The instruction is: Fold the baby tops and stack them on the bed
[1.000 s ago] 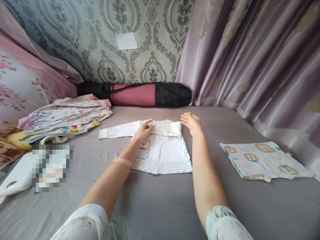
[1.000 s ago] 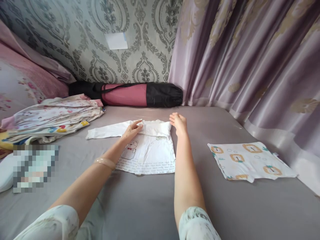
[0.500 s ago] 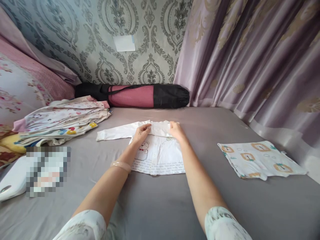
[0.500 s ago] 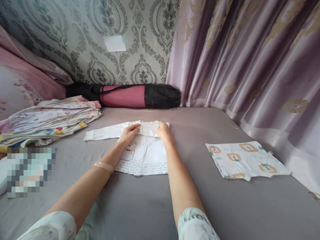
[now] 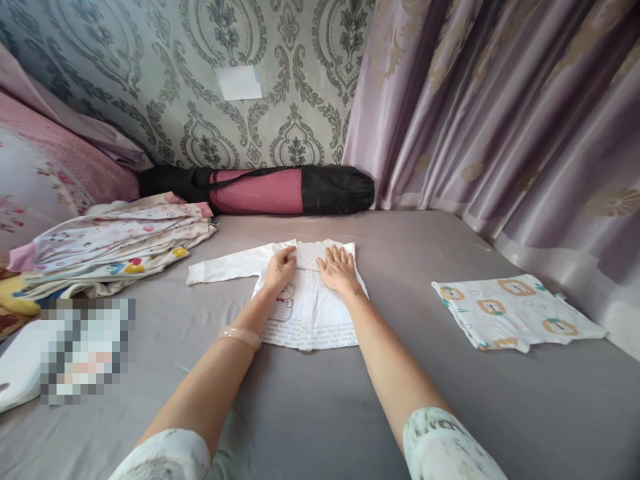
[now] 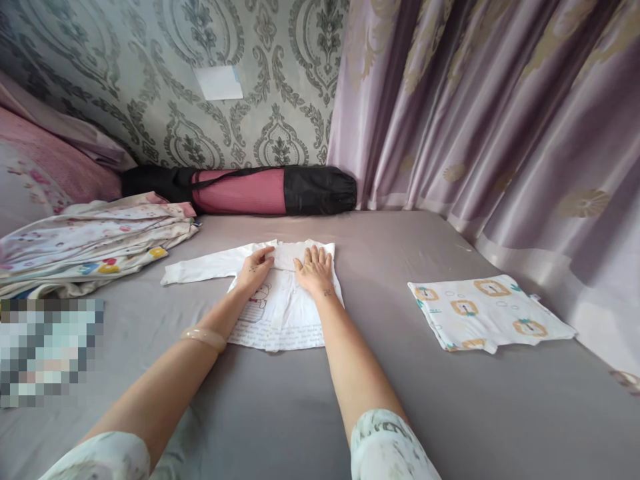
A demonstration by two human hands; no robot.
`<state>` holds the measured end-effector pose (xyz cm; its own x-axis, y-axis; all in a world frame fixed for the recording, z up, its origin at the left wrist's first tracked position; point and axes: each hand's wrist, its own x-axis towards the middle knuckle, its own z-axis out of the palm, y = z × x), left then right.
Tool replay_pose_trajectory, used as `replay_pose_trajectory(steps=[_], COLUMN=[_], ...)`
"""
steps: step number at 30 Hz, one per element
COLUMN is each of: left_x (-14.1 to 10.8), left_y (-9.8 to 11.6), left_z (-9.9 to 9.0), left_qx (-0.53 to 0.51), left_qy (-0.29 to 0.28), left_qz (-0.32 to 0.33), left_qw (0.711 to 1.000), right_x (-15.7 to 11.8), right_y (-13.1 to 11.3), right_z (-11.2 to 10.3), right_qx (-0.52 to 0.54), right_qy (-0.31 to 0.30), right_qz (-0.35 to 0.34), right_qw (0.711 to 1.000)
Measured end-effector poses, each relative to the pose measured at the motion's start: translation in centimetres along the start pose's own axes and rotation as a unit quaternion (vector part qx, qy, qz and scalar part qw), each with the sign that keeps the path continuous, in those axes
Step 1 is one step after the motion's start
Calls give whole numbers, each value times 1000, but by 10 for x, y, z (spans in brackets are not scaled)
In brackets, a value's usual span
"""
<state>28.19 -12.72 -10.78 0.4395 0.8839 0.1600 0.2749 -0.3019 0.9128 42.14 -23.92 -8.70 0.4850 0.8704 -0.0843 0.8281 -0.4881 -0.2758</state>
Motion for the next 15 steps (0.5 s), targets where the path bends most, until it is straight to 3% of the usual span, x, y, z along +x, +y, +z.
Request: replay_pose_trajectory(steps=[8, 11, 15], left_x=[1, -5, -17], left_y=[-3, 3, 13], left_z=[4, 12, 21], left_qx=[144, 254, 397], left_qy=[17, 41, -45], left_qz=[81, 130, 185], left_qw=[986, 957, 898], right_x=[0, -1, -5], right_y=[-1, -1, -5], right_z=[-9, -13, -11], right_qx=[1, -15, -33], right_qy=[-1, 42, 37], right_qz=[13, 18, -36], right_qw=[1000, 999, 998])
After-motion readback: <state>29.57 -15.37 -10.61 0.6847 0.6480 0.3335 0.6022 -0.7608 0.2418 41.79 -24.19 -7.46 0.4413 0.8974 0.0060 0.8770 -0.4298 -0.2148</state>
